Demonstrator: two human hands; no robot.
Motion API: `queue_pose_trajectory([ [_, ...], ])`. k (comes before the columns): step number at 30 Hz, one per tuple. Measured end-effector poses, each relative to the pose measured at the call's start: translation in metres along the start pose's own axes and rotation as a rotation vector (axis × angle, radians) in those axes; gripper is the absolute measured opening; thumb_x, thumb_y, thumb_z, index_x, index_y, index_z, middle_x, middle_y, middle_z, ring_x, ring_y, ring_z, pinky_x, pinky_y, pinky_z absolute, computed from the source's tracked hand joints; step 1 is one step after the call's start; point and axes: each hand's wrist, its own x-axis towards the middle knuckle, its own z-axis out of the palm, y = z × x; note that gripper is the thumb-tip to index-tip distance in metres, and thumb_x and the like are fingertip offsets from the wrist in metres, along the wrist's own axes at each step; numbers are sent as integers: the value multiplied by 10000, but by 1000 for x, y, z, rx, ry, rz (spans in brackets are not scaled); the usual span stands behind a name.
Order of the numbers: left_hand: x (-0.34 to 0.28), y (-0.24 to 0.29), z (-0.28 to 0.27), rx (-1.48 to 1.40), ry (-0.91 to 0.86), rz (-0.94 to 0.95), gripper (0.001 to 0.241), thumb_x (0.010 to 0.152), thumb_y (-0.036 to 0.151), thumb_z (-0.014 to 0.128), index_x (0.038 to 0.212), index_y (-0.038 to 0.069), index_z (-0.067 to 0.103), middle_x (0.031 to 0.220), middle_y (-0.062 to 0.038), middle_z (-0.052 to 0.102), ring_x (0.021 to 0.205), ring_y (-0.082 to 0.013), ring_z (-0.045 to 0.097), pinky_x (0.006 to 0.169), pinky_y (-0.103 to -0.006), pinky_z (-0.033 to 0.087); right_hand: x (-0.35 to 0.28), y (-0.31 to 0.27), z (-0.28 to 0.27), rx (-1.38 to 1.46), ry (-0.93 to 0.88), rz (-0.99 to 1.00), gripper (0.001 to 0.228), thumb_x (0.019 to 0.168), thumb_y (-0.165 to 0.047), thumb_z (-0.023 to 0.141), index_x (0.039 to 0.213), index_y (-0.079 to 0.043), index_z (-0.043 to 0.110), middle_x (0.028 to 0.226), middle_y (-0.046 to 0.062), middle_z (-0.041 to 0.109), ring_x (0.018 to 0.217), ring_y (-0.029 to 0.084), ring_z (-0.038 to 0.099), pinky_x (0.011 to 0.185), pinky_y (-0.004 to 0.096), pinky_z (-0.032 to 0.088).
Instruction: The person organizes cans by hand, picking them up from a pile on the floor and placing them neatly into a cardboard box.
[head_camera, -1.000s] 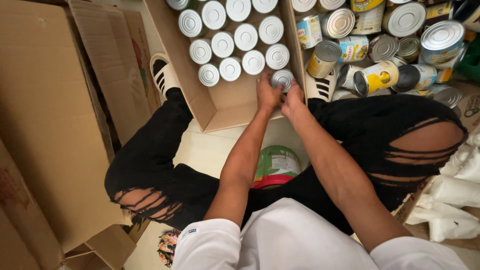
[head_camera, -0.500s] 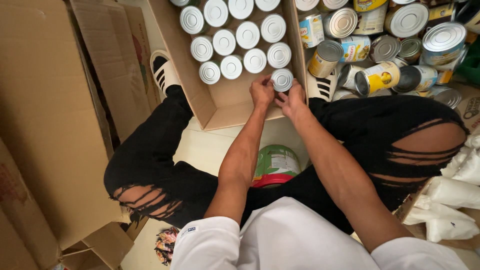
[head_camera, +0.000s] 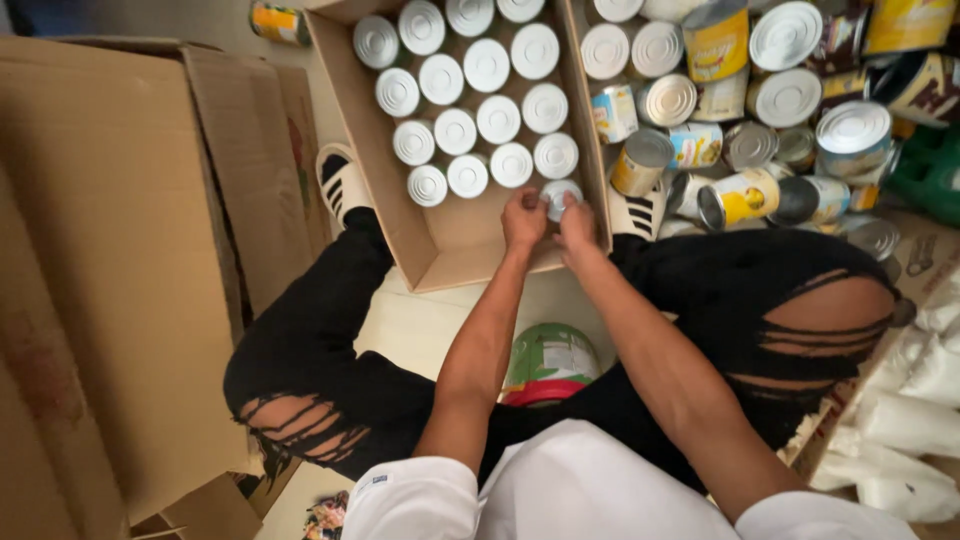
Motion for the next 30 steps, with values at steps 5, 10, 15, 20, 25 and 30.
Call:
queue_pose_trajectory([
  [5,19,30,-51,-75,65,165,237,901,226,726,1073,63,739,930,-116,773,848,-220,747,791,-355,585,-38,-33,42,-375,204,-646,345,948,-293,713,1174,-33,688,1187,147,696,1109,304,659,986,417,511],
  [10,53,124,-117,-28,159,280,205,923,207,654,999,52,764,851,-103,762,753,-203,732,713,-342,573,-87,-140,79,-237,56,-812,291,932,-194,724,1170,-39,661,1182,146,660,1067,296,657,930,384,530],
  [15,123,209,-171,238,331,809,217,981,189,668,1137,43,702,1051,-190,702,915,-338,664,821,-464,531,-94,-260,96,-538,170,-1196,340,906,-151,770,1180,-38,603,1248,189,592,1221,410,555,1042,474,453],
  [20,201,267,-198,434,391,955,262,996,177,689,1223,46,673,1151,-194,672,1059,-397,624,911,-498,501,2,-332,92,-612,229,-1428,371,923,-119,757,1235,-25,580,1333,246,551,1255,456,518,1090,514,417],
  [25,314,266,-204,238,322,667,261,883,161,722,1113,40,709,968,-150,727,899,-321,697,791,-437,547,39,-405,101,-702,158,-1479,363,959,-120,726,1268,-26,560,1340,229,554,1289,451,509,1122,517,407],
  [30,406,234,-176,116,156,535,231,823,143,746,1038,56,746,829,-110,770,777,-222,766,767,-366,604,76,-452,146,-785,-121,-1329,263,1031,-167,724,1212,12,662,1173,207,684,1092,377,659,958,475,506],
])
